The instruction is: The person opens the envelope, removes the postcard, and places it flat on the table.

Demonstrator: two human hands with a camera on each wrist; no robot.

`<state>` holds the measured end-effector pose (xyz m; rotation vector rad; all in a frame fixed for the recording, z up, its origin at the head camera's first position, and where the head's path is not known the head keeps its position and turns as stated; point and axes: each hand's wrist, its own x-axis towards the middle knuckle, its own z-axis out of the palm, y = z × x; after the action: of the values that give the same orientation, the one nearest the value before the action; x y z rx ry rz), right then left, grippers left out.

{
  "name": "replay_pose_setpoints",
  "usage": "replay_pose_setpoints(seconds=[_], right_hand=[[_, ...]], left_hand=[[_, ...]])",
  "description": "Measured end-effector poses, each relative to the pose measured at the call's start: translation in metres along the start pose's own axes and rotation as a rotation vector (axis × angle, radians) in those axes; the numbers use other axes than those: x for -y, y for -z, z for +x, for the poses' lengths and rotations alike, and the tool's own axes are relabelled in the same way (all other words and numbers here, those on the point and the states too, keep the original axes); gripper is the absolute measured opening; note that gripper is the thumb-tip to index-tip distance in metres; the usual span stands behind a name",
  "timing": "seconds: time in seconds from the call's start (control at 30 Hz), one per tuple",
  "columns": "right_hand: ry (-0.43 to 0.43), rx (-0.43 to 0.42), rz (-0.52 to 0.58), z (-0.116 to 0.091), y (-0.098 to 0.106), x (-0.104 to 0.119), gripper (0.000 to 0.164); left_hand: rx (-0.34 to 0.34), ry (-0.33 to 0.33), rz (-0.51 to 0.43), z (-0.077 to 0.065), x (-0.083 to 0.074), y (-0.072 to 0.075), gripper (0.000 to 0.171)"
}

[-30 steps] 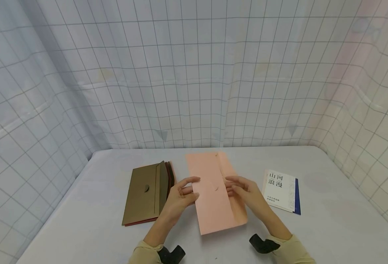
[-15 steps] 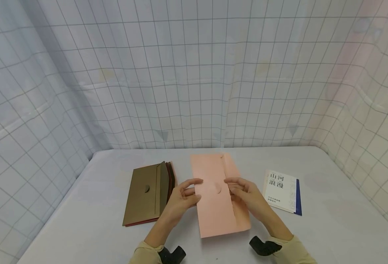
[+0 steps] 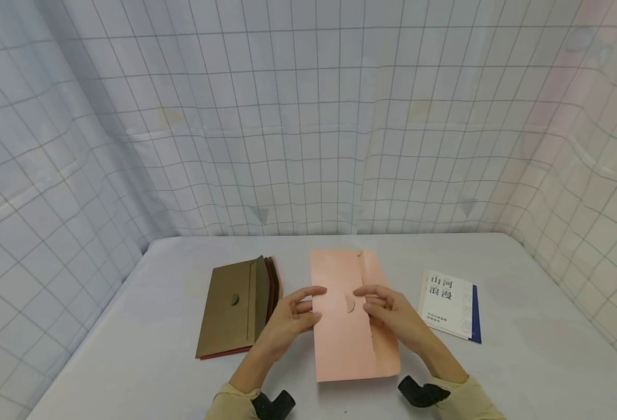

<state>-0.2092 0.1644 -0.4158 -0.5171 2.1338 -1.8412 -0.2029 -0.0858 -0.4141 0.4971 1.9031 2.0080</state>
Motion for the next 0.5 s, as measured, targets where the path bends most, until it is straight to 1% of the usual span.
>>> replay_pose_setpoints(seconds=[0.17, 0.3, 0.5], right_hand=[[-0.003, 0.015, -0.003, -0.0003, -0.0006, 0.0003, 0.037], [0.018, 0.012, 0.012, -0.0007, -0.0012, -0.0003, 0.037], [0.044, 0.008, 0.028, -0.0002, -0.0015, -0.0020, 0.038]], left_hand=[[0.016, 0.001, 0.013, 0.0005, 0.0021, 0.0012, 0.048], [0.017, 0.012, 0.025, 0.0014, 0.0024, 0.0012, 0.047], [0.017, 0.005, 0.058, 0.0012, 0.0012, 0.0003, 0.048]])
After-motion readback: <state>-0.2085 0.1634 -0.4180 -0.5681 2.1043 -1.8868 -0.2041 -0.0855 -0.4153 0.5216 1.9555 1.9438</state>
